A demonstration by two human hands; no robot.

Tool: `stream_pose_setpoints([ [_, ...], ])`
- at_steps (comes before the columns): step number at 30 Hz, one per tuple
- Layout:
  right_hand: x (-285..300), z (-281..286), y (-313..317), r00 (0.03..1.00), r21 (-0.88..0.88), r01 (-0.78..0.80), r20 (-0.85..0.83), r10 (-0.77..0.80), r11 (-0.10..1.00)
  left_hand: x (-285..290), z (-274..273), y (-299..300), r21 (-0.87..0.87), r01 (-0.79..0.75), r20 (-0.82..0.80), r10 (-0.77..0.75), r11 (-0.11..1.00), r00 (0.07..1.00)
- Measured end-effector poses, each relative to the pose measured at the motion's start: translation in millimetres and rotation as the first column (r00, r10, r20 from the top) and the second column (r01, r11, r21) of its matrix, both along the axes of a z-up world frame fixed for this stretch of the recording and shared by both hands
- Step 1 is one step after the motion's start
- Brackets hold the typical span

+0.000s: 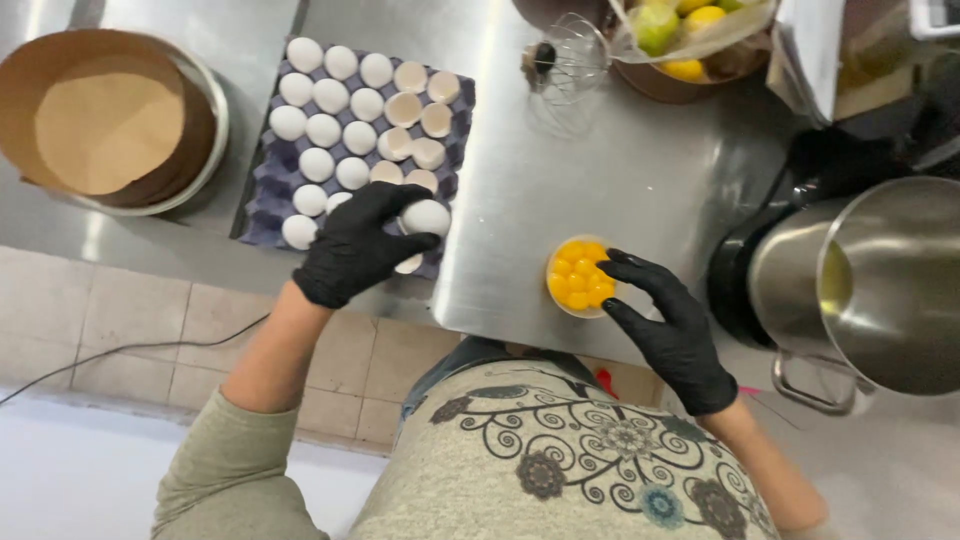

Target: Cracking eggs and separating the yolks from the whites into a mixer bowl and a plastic container.

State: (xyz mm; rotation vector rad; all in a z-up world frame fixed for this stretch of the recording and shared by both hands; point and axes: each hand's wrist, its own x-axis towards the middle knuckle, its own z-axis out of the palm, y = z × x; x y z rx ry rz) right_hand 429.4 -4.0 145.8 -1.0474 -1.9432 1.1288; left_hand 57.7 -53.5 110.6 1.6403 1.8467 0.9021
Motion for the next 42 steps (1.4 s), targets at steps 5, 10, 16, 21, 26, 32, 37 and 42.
stream_pose_setpoints([
  [5, 19.2, 16.3, -4.4, 0.998, 0.21, 0.058, 0.009, -0.062, 0.976, 165.4, 37.9, 48.3, -0.204, 0.159, 0.553, -0.021, 0.966, 0.833],
  [10, 78.5, 40.0, -7.6, 0.938, 0.224, 0.342, -0.02, -0.347, 0.912, 262.8, 77.8, 81.2, -0.411, 0.373, 0.527, -0.117, 0.832, 0.842],
  [16, 158.0, 23.7, -11.6, 0.865, 0.287, 0.499, -0.111, -0.489, 0.817, 352.1, 84.6, 95.2, -0.267, 0.492, 0.425, -0.357, 0.828, 0.832],
  [21, 270.3, 16.0, -5.5, 0.811, 0.254, 0.584, -0.143, -0.567, 0.771, 403.5, 30.0, 106.6, -0.103, 0.555, 0.866, -0.201, 0.825, 0.459],
  [26, 333.8, 6.0, -3.2, 0.74, 0.325, 0.638, -0.008, -0.673, 0.698, 402.0, 58.0, 108.6, -0.06, 0.522, 0.656, -0.361, 0.851, 0.663],
  [32, 357.0, -4.5, 1.9, 0.759, 0.327, 0.631, -0.076, -0.646, 0.703, 409.6, 30.4, 102.0, 0.222, 0.401, 0.372, -0.458, 0.889, 0.808],
  [37, 349.4, -16.1, 5.4, 0.773, 0.438, 0.566, 0.012, -0.634, 0.698, 410.1, 33.2, 101.5, 0.218, 0.392, 0.395, -0.448, 0.894, 0.802],
  [42, 352.6, -9.1, 2.1, 0.777, 0.511, 0.569, -0.079, -0.624, 0.644, 408.8, 31.9, 99.8, 0.244, 0.393, 0.367, -0.46, 0.886, 0.809],
])
